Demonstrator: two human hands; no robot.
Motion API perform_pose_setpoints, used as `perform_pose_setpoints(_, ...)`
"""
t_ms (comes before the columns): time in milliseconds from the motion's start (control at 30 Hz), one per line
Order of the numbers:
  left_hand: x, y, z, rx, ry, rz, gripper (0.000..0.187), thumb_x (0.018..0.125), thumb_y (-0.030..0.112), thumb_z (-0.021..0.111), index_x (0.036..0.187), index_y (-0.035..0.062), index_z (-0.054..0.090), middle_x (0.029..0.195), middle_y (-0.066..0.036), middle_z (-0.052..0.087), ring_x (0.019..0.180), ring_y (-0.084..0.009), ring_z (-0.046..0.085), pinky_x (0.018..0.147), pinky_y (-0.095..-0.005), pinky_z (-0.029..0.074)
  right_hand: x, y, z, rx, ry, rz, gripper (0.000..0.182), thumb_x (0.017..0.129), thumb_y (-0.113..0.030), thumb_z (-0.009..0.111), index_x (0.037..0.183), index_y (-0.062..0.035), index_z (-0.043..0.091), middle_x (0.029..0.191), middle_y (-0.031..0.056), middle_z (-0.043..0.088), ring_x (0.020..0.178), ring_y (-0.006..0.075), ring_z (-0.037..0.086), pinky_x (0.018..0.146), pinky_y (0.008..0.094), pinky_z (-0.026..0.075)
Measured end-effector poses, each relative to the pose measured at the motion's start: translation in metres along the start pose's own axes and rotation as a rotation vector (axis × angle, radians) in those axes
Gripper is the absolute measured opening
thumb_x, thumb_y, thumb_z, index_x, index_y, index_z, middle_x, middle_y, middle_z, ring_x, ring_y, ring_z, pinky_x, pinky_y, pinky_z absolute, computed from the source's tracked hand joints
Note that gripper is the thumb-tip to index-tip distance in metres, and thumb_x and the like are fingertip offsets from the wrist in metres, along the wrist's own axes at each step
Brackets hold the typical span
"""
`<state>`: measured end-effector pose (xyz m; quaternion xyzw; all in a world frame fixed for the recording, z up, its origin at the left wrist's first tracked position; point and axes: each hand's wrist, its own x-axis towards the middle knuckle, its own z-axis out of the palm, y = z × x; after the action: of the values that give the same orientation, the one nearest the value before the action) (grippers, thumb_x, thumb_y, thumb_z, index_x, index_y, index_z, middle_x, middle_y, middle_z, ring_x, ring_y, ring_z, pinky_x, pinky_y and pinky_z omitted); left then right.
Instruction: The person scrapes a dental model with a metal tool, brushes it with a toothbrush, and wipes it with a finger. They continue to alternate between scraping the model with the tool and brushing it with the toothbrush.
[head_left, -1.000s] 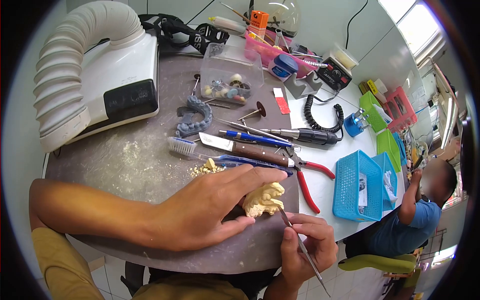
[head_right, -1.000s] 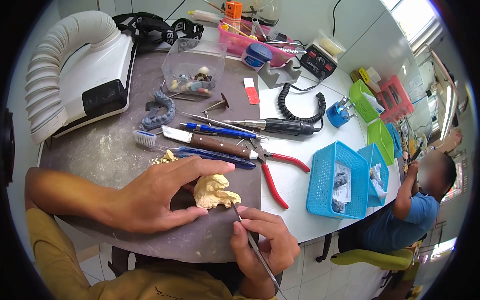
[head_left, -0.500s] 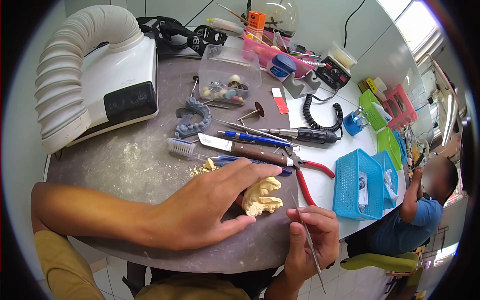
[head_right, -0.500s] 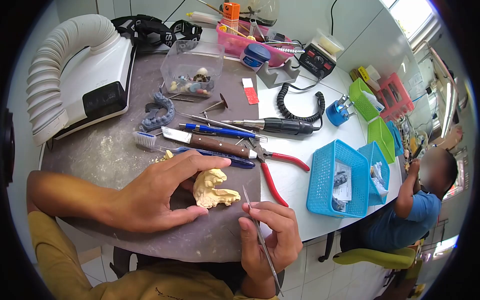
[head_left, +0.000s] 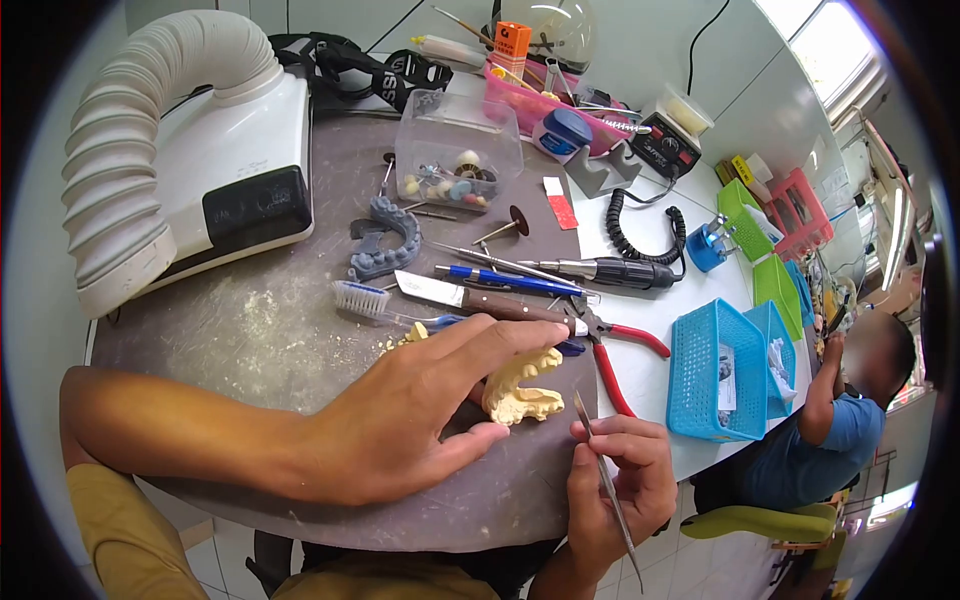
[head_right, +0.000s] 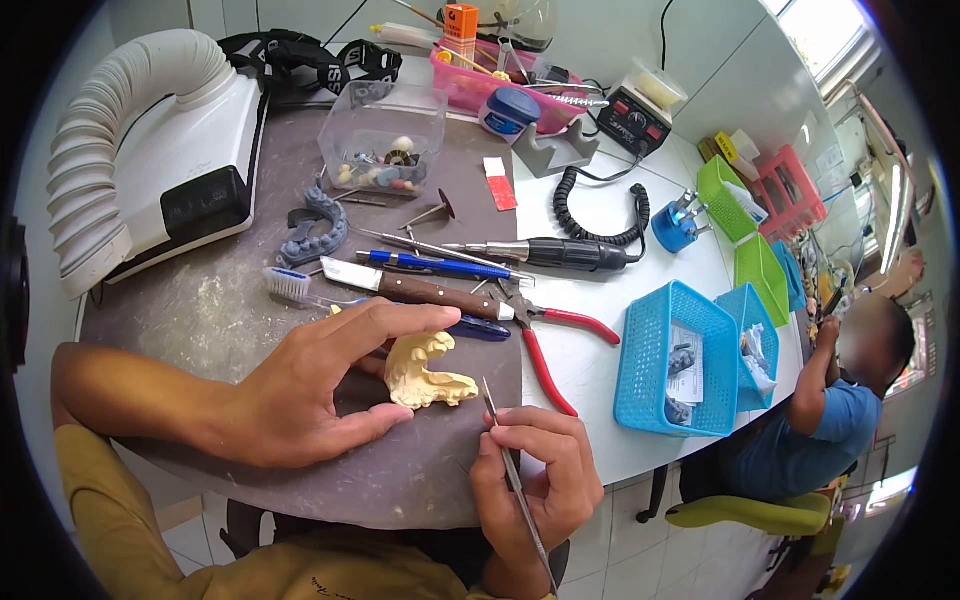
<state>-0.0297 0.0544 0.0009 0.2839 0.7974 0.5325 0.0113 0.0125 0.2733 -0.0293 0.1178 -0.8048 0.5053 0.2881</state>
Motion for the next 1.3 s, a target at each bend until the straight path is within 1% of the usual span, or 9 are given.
perform_pose_setpoints(233,-0.0002,0.0004,-0.0004,0.016,0.008,-0.004,0.08,0.084,-0.005,0.075,0.156,0.0102,0.044,0.147,-0.012,0.055,0.129,-0.0276,0.061,0.103,-0.0377,0.059,0.0025,-0.0042,-0.0017,-0.049,-0.044,-0.067,0.018,0.076,0.004,0.083,0.089,-0.0007,0.071,0.091,0.0167,0.076,0.082,0.024,0.076,0.071,0.0296,0.057)
perform_pose_setpoints(400,-0.0009,-0.0003,-0.0005,0.001,-0.006,-0.012,0.084,0.084,-0.005,0.074,0.16,0.0117,0.041,0.144,-0.014,0.056,0.122,-0.0271,0.063,0.104,-0.0379,0.058,0.0001,-0.0041,-0.002,0.002,-0.066,-0.047,0.017,0.077,0.003,0.084,0.088,0.0011,0.071,0.09,0.0182,0.078,0.081,0.0243,0.077,0.068,0.0276,0.057)
perform_pose_setpoints(500,-0.0001,0.0023,-0.0023,-0.009,-0.037,-0.041,0.085,0.085,-0.006,0.073,0.16,0.0117,0.039,0.139,-0.014,0.056,0.121,-0.0265,0.063,0.104,-0.0376,0.059,0.0001,-0.0079,-0.0033,-0.024,-0.087,-0.003,0.016,0.077,0.003,0.084,0.087,0.0017,0.072,0.09,0.0188,0.078,0.08,0.0245,0.078,0.068,0.0279,0.059)
perform_pose_setpoints(933,-0.0021,0.0013,0.0021,-0.03,0.021,-0.02,0.088,0.083,-0.009,0.075,0.161,0.0105,0.037,0.134,-0.012,0.056,0.124,-0.0268,0.063,0.107,-0.0371,0.058,0.0007,-0.0074,-0.0027,-0.082,-0.164,-0.078,0.019,0.075,0.001,0.086,0.085,0.0003,0.07,0.088,0.0172,0.078,0.079,0.0268,0.078,0.07,0.0318,0.061)
perform_pose_setpoints(1000,-0.0031,0.0025,0.0036,-0.227,0.067,-0.095,0.088,0.084,-0.007,0.077,0.16,0.01,0.036,0.138,-0.013,0.055,0.126,-0.0272,0.064,0.108,-0.0375,0.057,0.0002,-0.007,-0.0015,-0.092,-0.167,-0.079,0.02,0.074,0.001,0.086,0.085,-0.0012,0.07,0.087,0.0163,0.078,0.078,0.0279,0.078,0.07,0.032,0.061)
perform_pose_setpoints(1033,-0.0032,0.0031,0.0031,-0.227,0.067,-0.094,0.088,0.084,-0.007,0.077,0.16,0.01,0.036,0.138,-0.013,0.055,0.126,-0.0272,0.064,0.108,-0.0375,0.057,0.0001,-0.0072,-0.0014,-0.092,-0.167,-0.08,0.02,0.074,0.001,0.086,0.085,-0.0012,0.07,0.087,0.0163,0.078,0.078,0.0279,0.078,0.07,0.032,0.061)
perform_pose_setpoints(1133,-0.003,0.003,0.0012,-0.195,0.041,-0.126,0.084,0.084,-0.006,0.077,0.157,0.0077,0.039,0.141,-0.013,0.054,0.126,-0.0277,0.064,0.109,-0.0385,0.056,0.0002,-0.0076,-0.0007,-0.103,-0.164,-0.078,0.021,0.074,0.0,0.087,0.086,-0.0017,0.07,0.087,0.0161,0.078,0.077,0.0278,0.078,0.069,0.0318,0.061)
perform_pose_setpoints(1200,-0.0005,0.0011,0.0002,-0.055,0.013,-0.01,0.078,0.085,-0.007,0.076,0.154,0.0053,0.042,0.144,-0.014,0.054,0.127,-0.028,0.064,0.11,-0.0394,0.055,0.0003,-0.0071,-0.0002,-0.108,-0.149,-0.102,0.023,0.074,0.0,0.088,0.087,-0.0023,0.069,0.087,0.0155,0.078,0.077,0.0269,0.078,0.068,0.0312,0.06)
perform_pose_setpoints(1300,-0.0006,0.0012,-0.0005,-0.039,0.0,-0.016,0.073,0.085,-0.008,0.075,0.151,0.0039,0.044,0.143,-0.014,0.054,0.128,-0.0284,0.063,0.11,-0.0398,0.056,0.0006,-0.0082,-0.0007,-0.121,-0.167,-0.106,0.024,0.074,-0.001,0.089,0.089,-0.0035,0.07,0.088,0.0149,0.079,0.077,0.0261,0.078,0.066,0.0306,0.06)
